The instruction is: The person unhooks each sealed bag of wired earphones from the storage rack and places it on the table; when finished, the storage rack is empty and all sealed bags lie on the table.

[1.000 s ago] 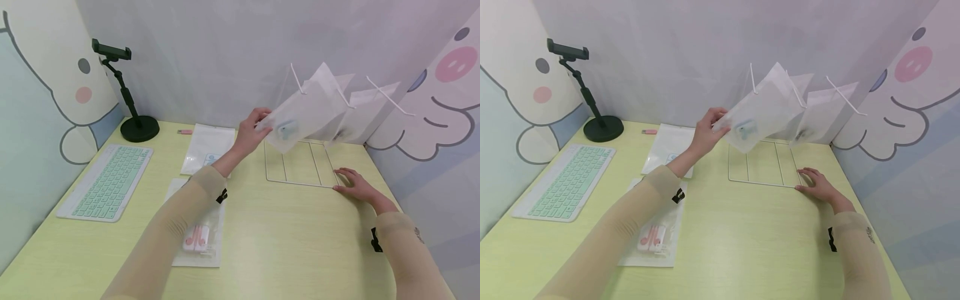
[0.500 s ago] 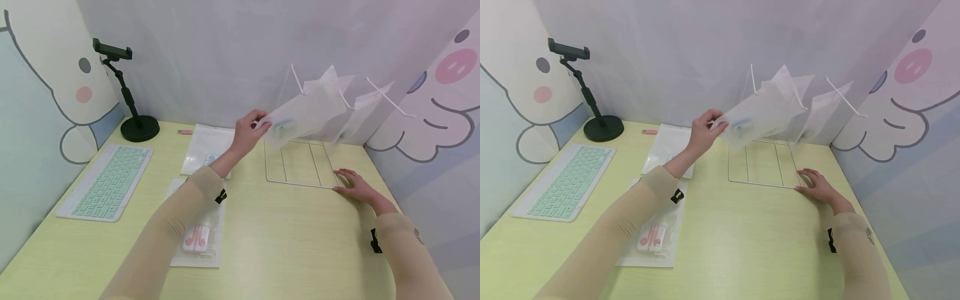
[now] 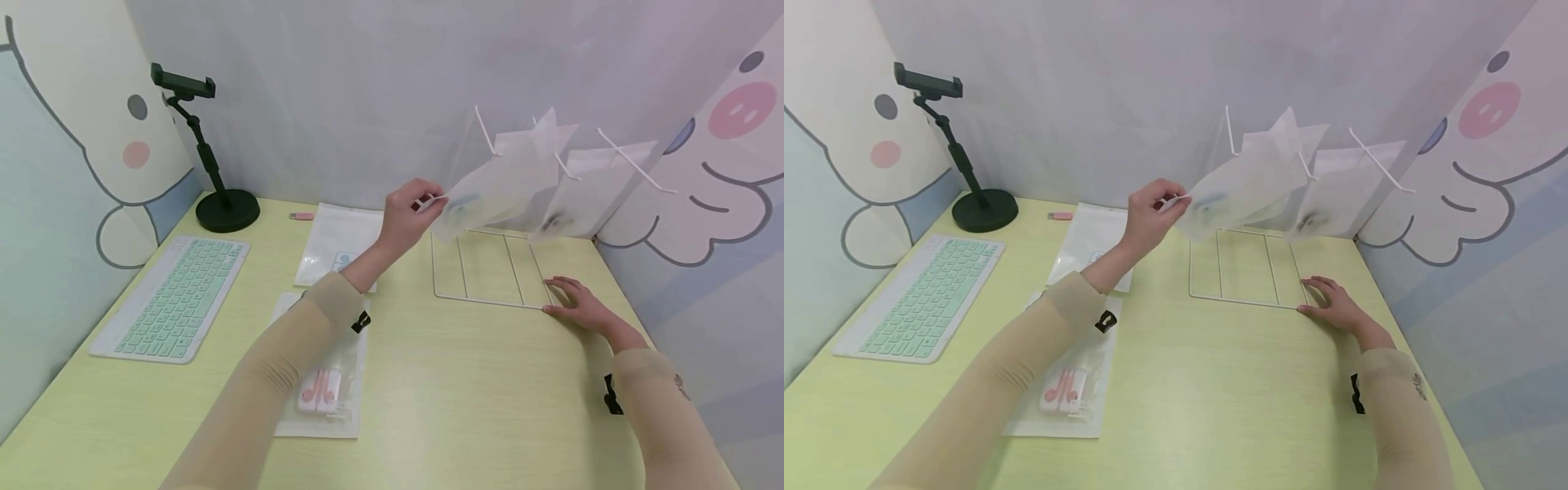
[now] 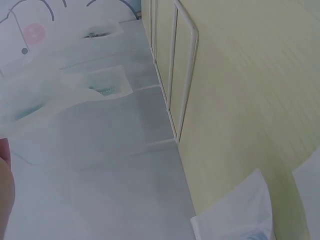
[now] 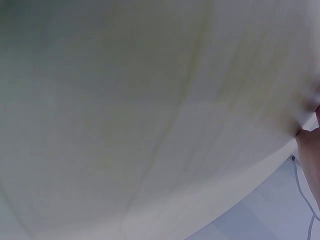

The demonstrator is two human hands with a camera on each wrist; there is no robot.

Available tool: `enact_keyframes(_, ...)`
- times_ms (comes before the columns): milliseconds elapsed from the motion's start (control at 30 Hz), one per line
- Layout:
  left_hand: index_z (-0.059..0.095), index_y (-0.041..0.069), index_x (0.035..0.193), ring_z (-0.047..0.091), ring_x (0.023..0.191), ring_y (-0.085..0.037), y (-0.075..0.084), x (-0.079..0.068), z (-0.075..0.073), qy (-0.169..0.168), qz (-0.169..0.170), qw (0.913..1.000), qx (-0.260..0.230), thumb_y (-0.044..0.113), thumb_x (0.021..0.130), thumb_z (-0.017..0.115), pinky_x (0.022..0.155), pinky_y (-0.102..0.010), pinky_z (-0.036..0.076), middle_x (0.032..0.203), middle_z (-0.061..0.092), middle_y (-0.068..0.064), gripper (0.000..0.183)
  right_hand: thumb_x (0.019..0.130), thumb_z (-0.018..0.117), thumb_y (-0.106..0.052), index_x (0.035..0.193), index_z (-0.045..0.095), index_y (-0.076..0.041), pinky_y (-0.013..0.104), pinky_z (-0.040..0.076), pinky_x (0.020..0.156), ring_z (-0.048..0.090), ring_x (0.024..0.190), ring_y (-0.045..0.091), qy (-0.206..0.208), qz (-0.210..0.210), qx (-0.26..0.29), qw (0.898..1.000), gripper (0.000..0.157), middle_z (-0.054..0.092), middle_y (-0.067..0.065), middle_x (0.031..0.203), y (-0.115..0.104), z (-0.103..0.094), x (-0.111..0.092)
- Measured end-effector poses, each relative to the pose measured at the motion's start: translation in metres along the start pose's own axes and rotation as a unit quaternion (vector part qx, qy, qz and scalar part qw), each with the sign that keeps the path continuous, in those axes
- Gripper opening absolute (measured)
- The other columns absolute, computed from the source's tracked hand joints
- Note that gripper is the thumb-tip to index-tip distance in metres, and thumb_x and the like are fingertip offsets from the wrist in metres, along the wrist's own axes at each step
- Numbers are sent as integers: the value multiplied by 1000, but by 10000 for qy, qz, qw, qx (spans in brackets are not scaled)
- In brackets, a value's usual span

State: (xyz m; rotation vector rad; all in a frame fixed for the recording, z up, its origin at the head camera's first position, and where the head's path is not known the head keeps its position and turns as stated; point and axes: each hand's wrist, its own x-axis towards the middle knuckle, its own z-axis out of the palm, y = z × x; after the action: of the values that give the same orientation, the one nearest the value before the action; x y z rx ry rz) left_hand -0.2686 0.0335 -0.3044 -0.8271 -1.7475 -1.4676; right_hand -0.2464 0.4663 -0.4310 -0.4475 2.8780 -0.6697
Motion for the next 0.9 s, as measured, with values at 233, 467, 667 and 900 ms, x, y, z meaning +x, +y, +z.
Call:
enact_keyframes(233,64,-3,80,60,68,-21,5,-2,2,82,337,9994,-59,-8,79,67,59,-20,45,78,65,-14,6,87,68,-30,141,38,-3,74,15,98,16,132,56,-27,31,21,10000,68,23,31,147,-2,0,-1)
enact_keyframes(467,65,1,79,60,68,-19,-13,-9,10,102,609,9981,-68,-7,78,68,59,-20,45,77,65,-11,8,87,68,-30,141,38,-3,74,15,98,17,132,56,8,-9,6,10000,67,23,31,146,-2,0,-1)
enact_keyframes(667,65,6,80,60,70,-13,-14,-13,9,28,885,9958,-219,-2,81,67,57,-21,44,79,66,-5,9,86,68,-31,140,39,-4,74,16,97,18,131,56,60,-33,-30,10000,67,24,31,146,0,1,0)
enact_keyframes(900,64,4,80,59,69,-13,-6,-15,6,-82,1098,9936,-260,-1,82,66,56,-20,45,78,64,-6,5,86,69,-30,140,40,-3,73,16,98,18,131,56,78,-69,-57,9999,66,25,31,145,0,1,0)
